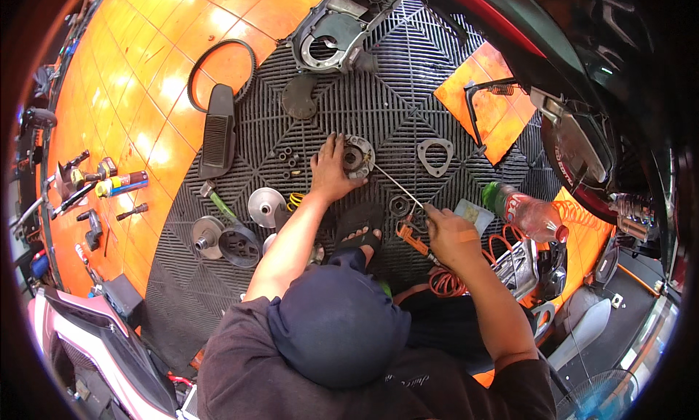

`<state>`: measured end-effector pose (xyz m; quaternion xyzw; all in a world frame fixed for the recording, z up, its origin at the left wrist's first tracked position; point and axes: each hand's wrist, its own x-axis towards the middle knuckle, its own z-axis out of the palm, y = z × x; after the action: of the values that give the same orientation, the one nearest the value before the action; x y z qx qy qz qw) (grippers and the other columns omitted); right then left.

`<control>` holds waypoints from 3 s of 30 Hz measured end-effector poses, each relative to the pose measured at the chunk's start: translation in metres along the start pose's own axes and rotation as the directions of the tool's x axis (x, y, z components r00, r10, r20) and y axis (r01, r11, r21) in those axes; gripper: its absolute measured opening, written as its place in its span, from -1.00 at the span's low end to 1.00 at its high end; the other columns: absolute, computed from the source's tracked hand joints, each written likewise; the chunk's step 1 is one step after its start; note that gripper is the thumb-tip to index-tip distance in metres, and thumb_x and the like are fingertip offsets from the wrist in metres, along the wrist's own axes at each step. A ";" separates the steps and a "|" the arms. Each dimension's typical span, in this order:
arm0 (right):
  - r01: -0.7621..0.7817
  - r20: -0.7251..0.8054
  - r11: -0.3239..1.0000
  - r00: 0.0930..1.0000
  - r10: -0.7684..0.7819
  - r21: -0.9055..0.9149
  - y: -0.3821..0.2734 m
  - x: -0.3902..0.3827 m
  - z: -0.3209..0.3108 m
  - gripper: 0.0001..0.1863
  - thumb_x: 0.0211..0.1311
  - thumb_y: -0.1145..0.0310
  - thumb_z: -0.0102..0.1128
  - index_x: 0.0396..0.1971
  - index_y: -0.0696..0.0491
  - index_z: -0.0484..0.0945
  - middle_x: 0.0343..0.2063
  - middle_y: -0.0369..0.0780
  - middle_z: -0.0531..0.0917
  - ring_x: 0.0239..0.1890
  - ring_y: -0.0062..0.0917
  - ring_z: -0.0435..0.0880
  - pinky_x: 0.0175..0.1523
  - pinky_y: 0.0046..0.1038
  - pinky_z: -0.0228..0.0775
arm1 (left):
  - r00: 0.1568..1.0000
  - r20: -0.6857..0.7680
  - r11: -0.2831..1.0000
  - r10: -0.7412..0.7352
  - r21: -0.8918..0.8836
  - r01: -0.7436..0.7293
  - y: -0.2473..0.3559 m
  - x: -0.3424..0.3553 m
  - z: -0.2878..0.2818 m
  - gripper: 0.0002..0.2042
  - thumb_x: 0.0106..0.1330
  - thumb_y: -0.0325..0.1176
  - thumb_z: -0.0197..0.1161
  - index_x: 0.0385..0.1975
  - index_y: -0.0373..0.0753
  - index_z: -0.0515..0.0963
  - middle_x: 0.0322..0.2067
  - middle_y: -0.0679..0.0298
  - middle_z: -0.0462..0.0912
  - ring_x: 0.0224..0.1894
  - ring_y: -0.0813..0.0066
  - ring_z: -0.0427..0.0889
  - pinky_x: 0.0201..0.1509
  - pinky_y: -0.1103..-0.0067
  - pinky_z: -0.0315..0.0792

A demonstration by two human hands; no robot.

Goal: The person cleans and reassembles motorcycle transmission components by hand. They wipe a clutch bell and housing with a cloth, apply liquid from a bottle to internal parts, and reattach a metal spring and plate.

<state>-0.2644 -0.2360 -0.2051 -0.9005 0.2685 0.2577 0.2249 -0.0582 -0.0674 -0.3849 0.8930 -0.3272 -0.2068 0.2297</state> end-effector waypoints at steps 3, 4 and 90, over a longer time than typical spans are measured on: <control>0.049 -0.190 0.973 0.982 -0.005 0.226 0.033 -0.004 0.029 -0.56 0.28 0.33 0.11 0.15 0.07 0.46 -0.24 -0.01 0.66 -0.18 -0.12 0.67 -0.04 -0.25 0.48 | 0.989 -0.146 0.988 -0.038 -0.153 0.015 -0.025 -0.002 0.000 0.08 -0.17 -0.07 0.56 0.37 -0.31 0.08 0.32 -0.07 0.20 0.33 -0.01 0.24 0.38 0.20 0.14; 0.061 -0.262 0.953 0.965 0.020 0.298 0.035 -0.008 0.038 -0.57 0.28 0.34 0.13 0.14 0.08 0.46 -0.23 0.00 0.67 -0.17 -0.12 0.67 -0.02 -0.27 0.47 | 0.977 -0.196 0.978 -0.078 -0.204 0.037 -0.029 -0.004 -0.004 0.05 -0.16 -0.09 0.56 0.36 -0.33 0.12 0.30 -0.08 0.24 0.32 -0.02 0.26 0.37 0.25 0.17; 0.159 -0.577 0.957 0.817 0.010 0.243 0.029 -0.133 -0.027 -0.54 0.07 0.21 0.29 -0.06 0.15 0.54 -0.13 -0.02 0.63 -0.05 -0.11 0.62 0.05 -0.19 0.46 | 0.950 0.106 0.815 0.292 -0.548 -0.189 0.255 -0.106 -0.133 -0.64 0.28 -0.28 0.27 -0.02 -0.38 0.52 -0.25 0.29 0.66 -0.23 0.58 0.59 -0.14 0.59 0.44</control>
<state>-0.3687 -0.2231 -0.1141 -0.9049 0.3214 -0.0743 0.2688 -0.1878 -0.1324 -0.1147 0.7222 -0.3877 -0.3406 0.4606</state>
